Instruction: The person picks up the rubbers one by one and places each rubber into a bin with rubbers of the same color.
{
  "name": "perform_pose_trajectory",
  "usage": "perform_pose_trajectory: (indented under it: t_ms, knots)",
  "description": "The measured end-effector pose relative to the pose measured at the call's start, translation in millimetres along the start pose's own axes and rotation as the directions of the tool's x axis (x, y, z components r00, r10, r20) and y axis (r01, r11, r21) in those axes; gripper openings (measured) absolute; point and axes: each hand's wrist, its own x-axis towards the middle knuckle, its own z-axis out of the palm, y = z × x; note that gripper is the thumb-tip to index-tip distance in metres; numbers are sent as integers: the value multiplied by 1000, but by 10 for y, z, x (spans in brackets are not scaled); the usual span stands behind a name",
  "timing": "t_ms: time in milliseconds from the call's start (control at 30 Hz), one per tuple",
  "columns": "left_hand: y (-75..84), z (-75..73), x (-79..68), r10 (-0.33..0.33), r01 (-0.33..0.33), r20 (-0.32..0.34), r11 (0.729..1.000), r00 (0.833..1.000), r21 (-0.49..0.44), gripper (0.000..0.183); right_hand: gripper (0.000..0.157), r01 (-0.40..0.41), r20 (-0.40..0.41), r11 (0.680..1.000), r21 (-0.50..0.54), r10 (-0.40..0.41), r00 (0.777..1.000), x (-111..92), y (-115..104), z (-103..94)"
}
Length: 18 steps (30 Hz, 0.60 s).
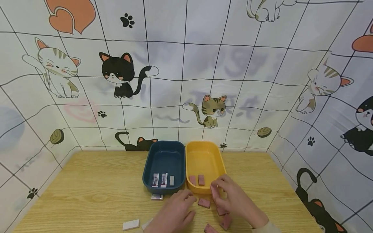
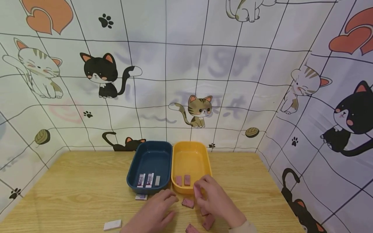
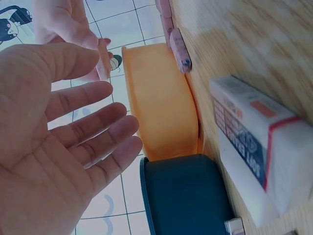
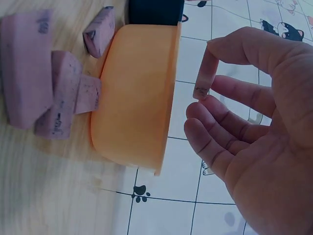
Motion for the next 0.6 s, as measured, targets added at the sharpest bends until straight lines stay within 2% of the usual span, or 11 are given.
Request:
perform_pose_trajectory:
  t_ms: [200,333,600]
  knots:
    - [25,26,15,31,-31,-38,999,999,23,25,22,-23,-7,1000,-17,23,1000,125,40,-12]
    - [29,45,22,11,-11,-24,1000,1000,6,26,18,-31,-13,999,-37,30,999,224,51,-21]
    - [31,73,35,45,-44,-56,999,997,19,26,15,-99,40,993,-69,102,994,383,108,-2]
